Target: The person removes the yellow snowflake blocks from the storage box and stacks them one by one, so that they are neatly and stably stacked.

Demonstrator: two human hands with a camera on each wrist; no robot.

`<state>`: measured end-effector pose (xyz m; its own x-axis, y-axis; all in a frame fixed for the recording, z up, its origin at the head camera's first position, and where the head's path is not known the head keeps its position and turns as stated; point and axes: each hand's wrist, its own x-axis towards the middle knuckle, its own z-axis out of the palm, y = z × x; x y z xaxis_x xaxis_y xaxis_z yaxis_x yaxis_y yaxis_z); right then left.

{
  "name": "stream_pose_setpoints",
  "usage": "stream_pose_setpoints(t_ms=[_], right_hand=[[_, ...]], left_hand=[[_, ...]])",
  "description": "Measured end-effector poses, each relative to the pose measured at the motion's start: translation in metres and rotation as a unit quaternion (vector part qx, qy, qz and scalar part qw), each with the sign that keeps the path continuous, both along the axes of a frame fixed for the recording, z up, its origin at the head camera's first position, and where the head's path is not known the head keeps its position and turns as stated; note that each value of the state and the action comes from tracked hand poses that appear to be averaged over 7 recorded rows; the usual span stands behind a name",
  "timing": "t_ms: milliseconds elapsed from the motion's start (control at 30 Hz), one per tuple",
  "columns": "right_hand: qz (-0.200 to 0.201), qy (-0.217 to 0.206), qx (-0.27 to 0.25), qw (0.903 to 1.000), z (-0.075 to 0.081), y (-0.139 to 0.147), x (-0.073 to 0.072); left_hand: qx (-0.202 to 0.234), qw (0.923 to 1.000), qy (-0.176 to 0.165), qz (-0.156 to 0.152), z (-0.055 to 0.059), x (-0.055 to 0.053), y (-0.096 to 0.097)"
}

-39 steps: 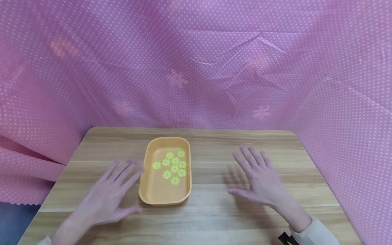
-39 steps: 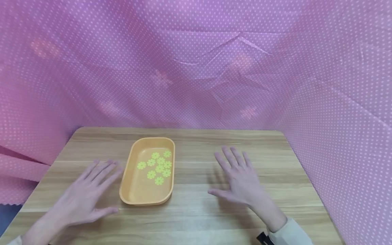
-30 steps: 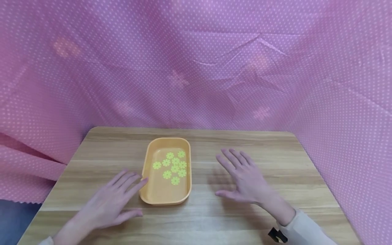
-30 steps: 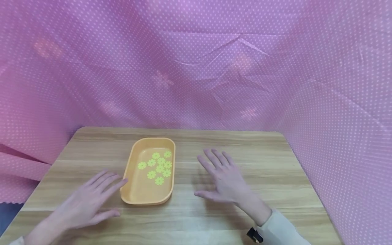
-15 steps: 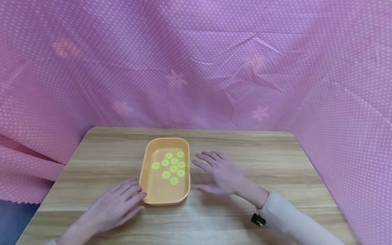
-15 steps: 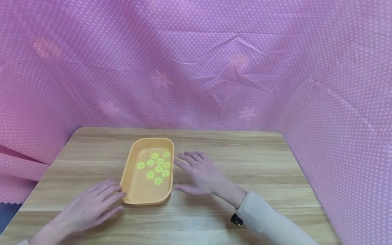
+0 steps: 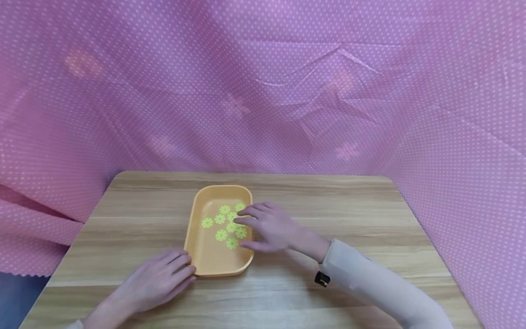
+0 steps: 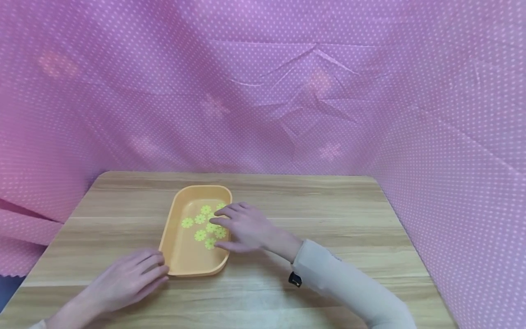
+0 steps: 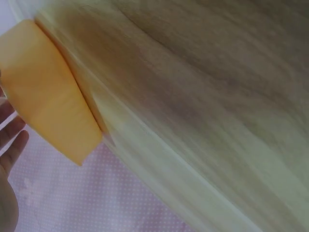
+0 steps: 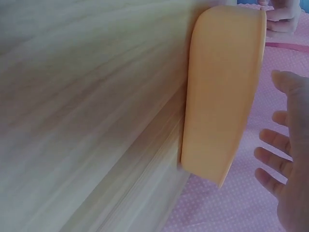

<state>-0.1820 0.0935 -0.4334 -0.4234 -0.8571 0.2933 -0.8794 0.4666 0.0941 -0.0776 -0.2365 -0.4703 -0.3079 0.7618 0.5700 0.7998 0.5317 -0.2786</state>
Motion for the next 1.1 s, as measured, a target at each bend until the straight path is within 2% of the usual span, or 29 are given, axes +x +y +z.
stream_pose_setpoints(t_ms=[267, 467, 800, 1100], right_hand=[[0.013, -0.06, 0.059, 0.9964, -0.001, -0.026, -0.012], [0.019, -0.085, 0.104, 0.9908, -0.001, -0.044, -0.02], [0.018, -0.137, 0.119, 0.9831, -0.011, -0.065, -0.039], [-0.013, -0.212, 0.122, 0.9694, -0.017, -0.079, -0.048]], left_hand=[[-0.003, 1.0, 0.0, 0.001, 0.0, -0.001, 0.001], [-0.015, 0.9997, 0.016, -0.009, 0.001, -0.001, 0.001], [-0.018, 0.9995, 0.024, -0.011, -0.001, 0.0, 0.003], [-0.019, 0.9994, 0.029, -0.008, -0.003, 0.003, 0.003]])
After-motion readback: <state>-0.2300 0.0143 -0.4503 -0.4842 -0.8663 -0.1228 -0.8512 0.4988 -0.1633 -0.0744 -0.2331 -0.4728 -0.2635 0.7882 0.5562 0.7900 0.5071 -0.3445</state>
